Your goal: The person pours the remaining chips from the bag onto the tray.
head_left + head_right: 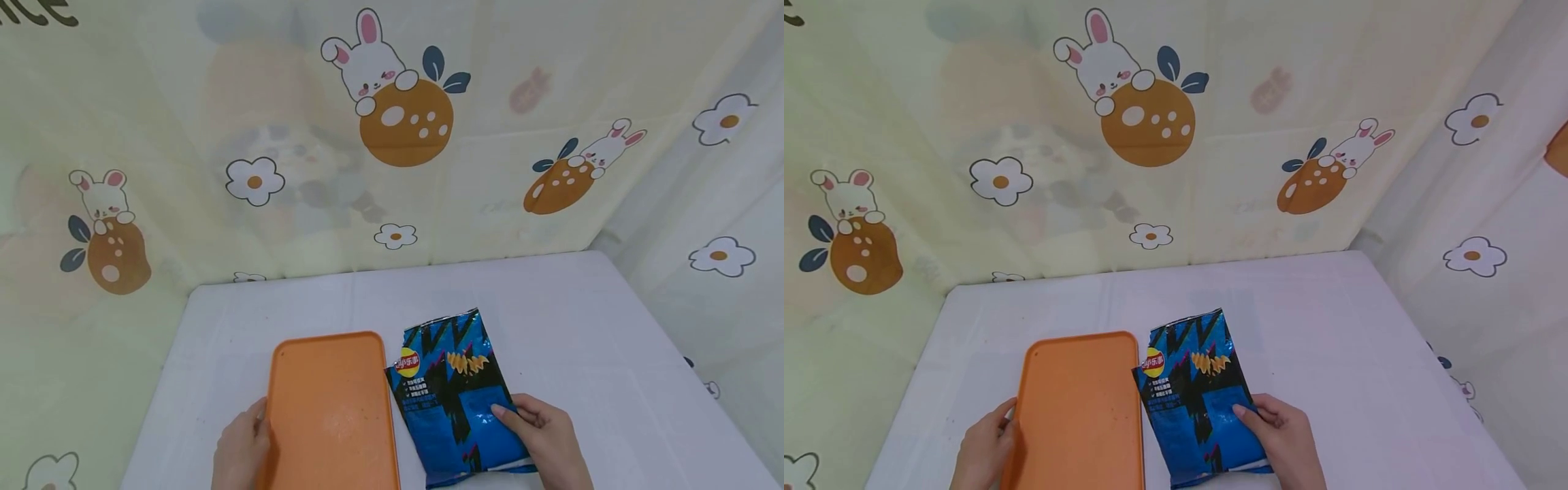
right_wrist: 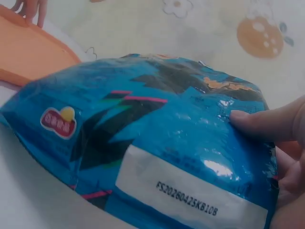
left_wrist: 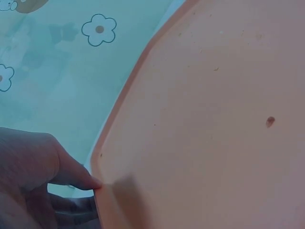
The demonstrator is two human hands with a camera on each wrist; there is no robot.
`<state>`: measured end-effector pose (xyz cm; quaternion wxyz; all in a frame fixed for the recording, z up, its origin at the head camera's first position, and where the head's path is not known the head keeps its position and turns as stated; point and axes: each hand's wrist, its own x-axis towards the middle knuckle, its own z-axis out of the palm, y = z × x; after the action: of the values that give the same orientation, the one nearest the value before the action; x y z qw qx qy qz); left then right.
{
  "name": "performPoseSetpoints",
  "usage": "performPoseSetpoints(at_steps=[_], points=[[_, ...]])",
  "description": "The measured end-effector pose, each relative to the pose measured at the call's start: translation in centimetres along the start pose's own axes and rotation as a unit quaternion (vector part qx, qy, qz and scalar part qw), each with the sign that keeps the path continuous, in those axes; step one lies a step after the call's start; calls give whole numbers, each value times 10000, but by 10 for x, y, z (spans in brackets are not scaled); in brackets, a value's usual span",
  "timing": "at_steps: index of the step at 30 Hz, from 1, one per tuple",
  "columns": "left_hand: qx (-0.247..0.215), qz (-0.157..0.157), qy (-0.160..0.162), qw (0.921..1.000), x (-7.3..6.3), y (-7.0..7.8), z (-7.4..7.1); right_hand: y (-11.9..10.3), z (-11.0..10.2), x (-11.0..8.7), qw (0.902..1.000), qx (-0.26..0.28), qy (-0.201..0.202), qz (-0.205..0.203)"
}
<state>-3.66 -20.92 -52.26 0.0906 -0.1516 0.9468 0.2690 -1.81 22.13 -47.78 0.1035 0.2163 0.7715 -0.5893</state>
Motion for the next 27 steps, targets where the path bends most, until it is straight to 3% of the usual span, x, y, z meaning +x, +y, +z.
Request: performPoseSetpoints(at_steps=[8,16,21,27], points=[[48,-85,-8,10000,0,3,-2,-32,5,-4,9902,-1166,55,-760],[48,-209,-134,9997,2,0,-1,-56,6,-9,9682,-1523,-37,-1985],[37,-104,-77,9999,3,0,-1,-67,9,-8,9410,-1706,-269,-2911],[84,-112,-92,9999,5,0,-1,-78,10,-3,8920,-1903,-498,-4069]])
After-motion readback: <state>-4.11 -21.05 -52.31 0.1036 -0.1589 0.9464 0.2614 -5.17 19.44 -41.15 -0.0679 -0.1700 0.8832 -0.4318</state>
